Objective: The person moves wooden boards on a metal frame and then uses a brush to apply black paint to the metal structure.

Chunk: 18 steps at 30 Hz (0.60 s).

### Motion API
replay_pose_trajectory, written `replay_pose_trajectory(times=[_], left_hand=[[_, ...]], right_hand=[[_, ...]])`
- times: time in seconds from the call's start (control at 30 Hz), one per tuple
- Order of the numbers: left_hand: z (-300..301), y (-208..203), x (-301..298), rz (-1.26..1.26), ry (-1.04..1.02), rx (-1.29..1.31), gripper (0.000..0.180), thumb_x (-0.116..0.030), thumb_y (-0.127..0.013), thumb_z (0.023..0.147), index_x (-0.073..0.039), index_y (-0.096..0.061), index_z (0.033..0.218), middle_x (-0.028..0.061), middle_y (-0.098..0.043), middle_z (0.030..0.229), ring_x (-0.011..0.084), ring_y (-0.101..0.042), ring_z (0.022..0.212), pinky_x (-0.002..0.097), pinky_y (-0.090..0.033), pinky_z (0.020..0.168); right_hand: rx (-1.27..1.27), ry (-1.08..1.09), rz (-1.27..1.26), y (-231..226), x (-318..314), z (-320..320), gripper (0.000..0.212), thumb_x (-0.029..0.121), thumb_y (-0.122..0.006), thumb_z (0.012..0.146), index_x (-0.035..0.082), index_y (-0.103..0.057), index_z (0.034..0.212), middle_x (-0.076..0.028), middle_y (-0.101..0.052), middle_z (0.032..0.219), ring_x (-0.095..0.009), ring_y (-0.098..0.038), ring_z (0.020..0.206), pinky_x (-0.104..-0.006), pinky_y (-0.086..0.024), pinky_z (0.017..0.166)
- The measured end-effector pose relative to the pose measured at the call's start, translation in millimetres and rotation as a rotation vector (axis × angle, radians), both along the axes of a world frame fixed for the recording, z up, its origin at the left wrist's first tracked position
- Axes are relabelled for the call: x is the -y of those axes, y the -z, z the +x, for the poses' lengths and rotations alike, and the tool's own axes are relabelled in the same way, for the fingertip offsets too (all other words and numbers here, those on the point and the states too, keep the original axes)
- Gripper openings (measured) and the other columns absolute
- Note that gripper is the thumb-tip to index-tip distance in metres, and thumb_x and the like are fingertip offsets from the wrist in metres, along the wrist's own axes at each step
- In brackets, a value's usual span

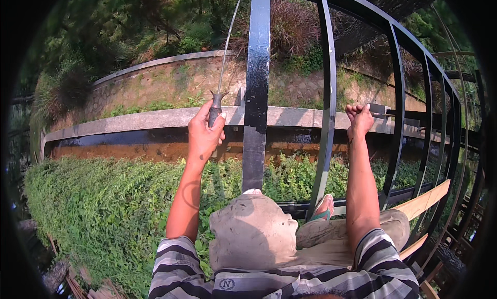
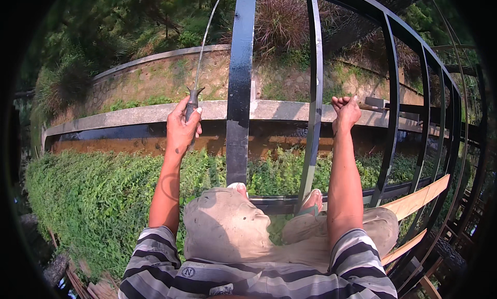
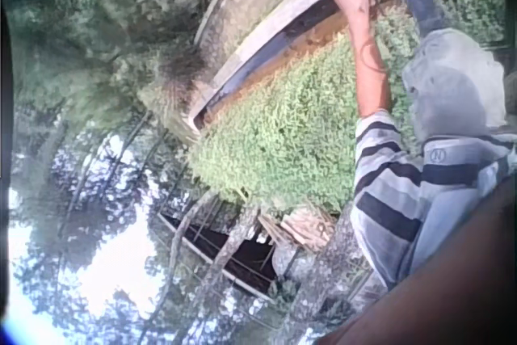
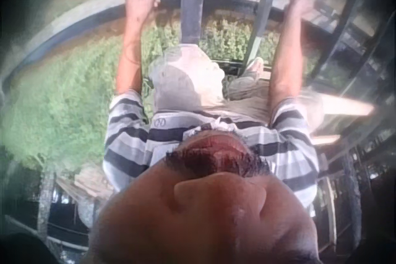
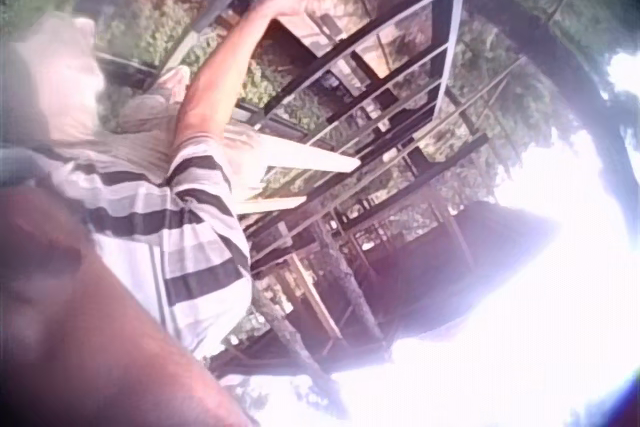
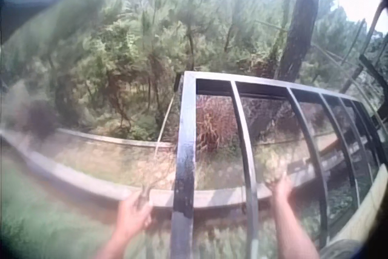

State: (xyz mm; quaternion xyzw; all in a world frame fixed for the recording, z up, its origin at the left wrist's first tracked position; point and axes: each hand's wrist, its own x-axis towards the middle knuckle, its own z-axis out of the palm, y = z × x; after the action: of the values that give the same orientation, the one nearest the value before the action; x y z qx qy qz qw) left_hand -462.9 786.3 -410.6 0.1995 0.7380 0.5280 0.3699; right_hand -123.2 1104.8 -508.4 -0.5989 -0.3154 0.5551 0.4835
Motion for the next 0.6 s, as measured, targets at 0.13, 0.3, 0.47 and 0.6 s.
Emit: replay_pose_trajectory(times=[0.13, 0.3, 0.47, 0.6], left_hand=[[27, -53, 18, 0.063, 0.041, 0.267, 0.049, -0.01, -0.067, 0.097, -0.001, -0.05, 0.142, 0.0007, -0.06, 0.076, 0.0083, -0.058, 0.054, 0.0222, -0.045, 0.044], [61, -132, 17, 0.076, 0.004, 0.347, 0.049, -0.013, -0.067, 0.098, -0.001, -0.05, 0.142, 0.003, -0.062, 0.078, 0.0092, -0.059, 0.054, 0.0228, -0.045, 0.044], [93, -215, 14, -0.005, -0.018, 0.411, 0.049, -0.02, -0.062, 0.101, -0.001, -0.048, 0.144, 0.0068, -0.065, 0.084, 0.0105, -0.062, 0.055, 0.0222, -0.046, 0.045], [149, -267, 13, -0.015, 0.02, 0.601, 0.049, -0.028, -0.059, 0.103, -0.001, -0.045, 0.142, 0.0093, -0.068, 0.087, 0.0143, -0.065, 0.056, 0.0234, -0.049, 0.047]], right_hand=[[-0.469, -0.377, 0.164, -85, -86, -62, 0.032, 0.027, -0.042, 0.111, -0.001, -0.051, 0.123, -0.011, -0.06, 0.085, -0.011, -0.046, 0.06, -0.0262, -0.041, 0.052], [-1.057, -0.635, 0.013, -206, -59, -106, 0.072, 0.05, -0.025, 0.109, -0.01, -0.032, 0.147, -0.034, -0.039, 0.15, -0.045, -0.041, 0.141, -0.0522, -0.038, 0.119], [-0.843, -0.686, -0.187, -268, 14, -90, 0.081, 0.061, -0.022, 0.106, -0.005, -0.037, 0.15, -0.023, -0.045, 0.153, -0.034, -0.045, 0.142, -0.0458, -0.038, 0.117], [-0.277, -1.057, -0.402, -307, 132, -53, 0.071, 0.058, -0.04, 0.106, 0.003, -0.044, 0.15, -0.015, -0.057, 0.144, -0.023, -0.059, 0.125, -0.0376, -0.048, 0.104]])
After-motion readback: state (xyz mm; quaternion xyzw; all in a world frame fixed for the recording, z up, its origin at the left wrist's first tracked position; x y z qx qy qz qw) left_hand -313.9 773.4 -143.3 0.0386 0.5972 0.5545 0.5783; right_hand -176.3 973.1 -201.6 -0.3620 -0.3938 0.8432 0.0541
